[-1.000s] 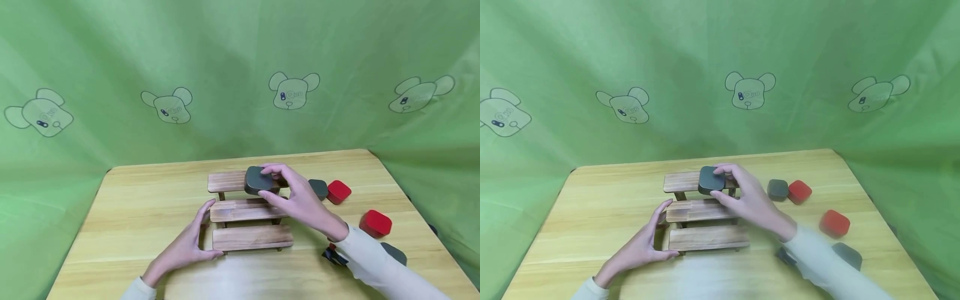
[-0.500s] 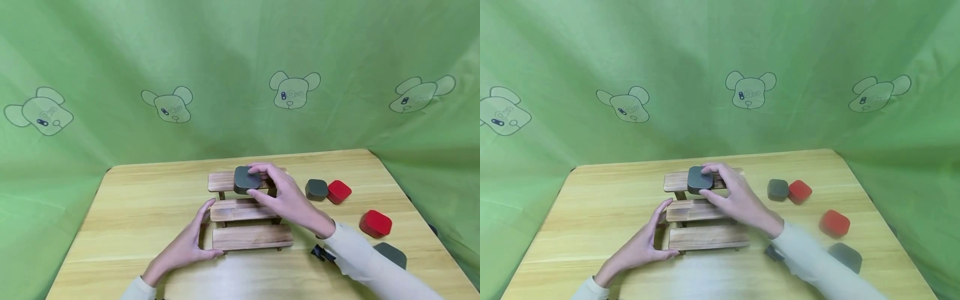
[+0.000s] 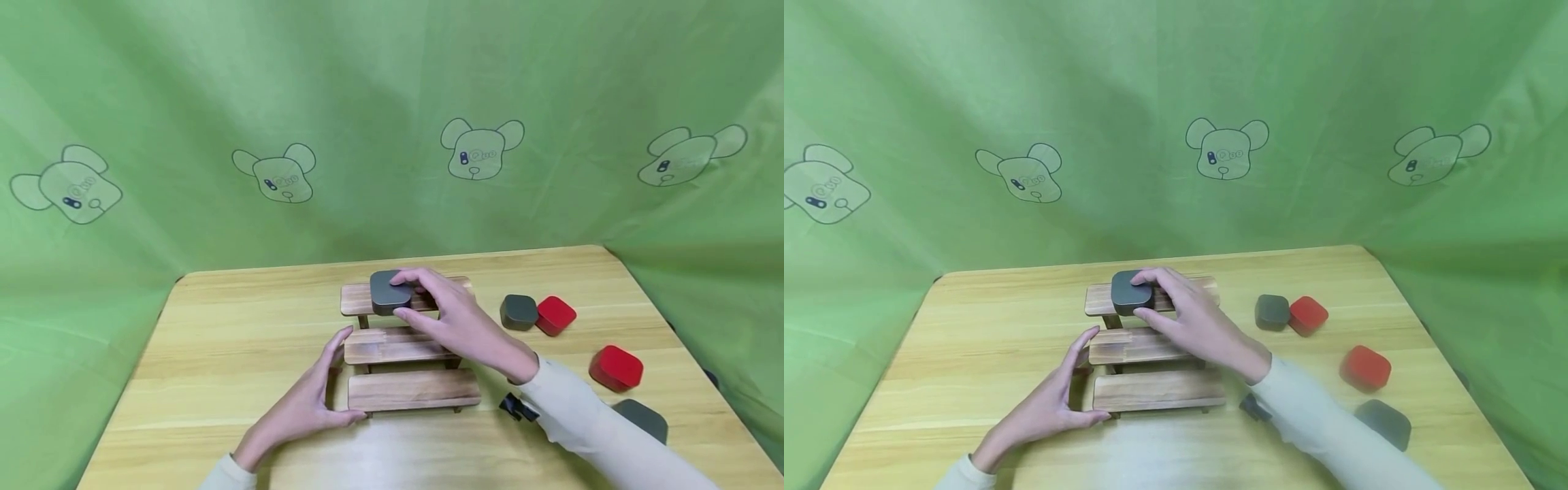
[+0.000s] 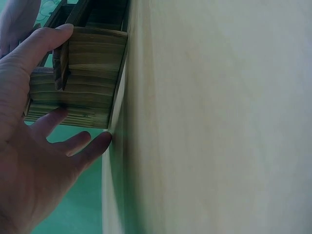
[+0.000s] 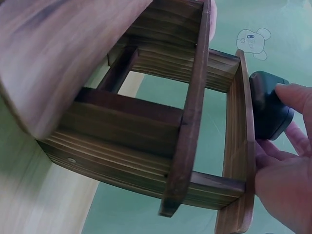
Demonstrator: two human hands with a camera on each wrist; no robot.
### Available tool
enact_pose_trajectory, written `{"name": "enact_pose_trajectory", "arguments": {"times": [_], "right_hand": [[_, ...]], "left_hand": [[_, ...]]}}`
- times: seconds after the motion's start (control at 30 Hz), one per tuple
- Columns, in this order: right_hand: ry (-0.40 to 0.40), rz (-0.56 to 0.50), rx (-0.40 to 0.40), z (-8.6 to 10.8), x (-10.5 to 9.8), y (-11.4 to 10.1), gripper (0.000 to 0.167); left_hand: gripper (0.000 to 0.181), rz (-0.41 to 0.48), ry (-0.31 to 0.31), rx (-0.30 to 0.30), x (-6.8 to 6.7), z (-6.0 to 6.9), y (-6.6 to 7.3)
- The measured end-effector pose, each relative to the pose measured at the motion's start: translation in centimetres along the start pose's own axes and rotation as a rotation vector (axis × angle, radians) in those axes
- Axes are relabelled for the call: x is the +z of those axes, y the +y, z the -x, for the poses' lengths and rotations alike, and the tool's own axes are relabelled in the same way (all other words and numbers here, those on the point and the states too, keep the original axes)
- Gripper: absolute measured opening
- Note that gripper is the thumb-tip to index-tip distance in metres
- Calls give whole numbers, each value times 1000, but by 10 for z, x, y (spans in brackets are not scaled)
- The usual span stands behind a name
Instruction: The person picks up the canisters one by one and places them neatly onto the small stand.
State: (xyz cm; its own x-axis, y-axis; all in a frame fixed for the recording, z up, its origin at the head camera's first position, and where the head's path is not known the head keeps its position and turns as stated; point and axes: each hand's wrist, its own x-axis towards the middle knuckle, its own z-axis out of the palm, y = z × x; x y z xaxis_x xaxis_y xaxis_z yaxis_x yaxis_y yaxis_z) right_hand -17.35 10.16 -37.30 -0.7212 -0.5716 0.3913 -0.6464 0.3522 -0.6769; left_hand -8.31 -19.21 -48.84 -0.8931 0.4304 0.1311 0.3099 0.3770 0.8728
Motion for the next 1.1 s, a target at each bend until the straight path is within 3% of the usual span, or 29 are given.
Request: {"name": "enact_pose_trajectory", "arguments": {"times": [0.3, 0.63, 0.8, 1.1], "right_hand": [[-17, 16, 4, -5, 4, -1, 45], [30, -27, 35, 0, 1, -4, 72], [29, -6, 18, 5, -1, -5, 75], [33, 32, 64, 26, -10, -5, 70]], "left_hand": [[142, -14, 7, -5, 0, 1, 1], [142, -10, 3, 0, -1, 0, 3], [143, -15, 4, -4, -2, -1, 3], [143, -14, 5, 16, 0, -2, 0]]}}
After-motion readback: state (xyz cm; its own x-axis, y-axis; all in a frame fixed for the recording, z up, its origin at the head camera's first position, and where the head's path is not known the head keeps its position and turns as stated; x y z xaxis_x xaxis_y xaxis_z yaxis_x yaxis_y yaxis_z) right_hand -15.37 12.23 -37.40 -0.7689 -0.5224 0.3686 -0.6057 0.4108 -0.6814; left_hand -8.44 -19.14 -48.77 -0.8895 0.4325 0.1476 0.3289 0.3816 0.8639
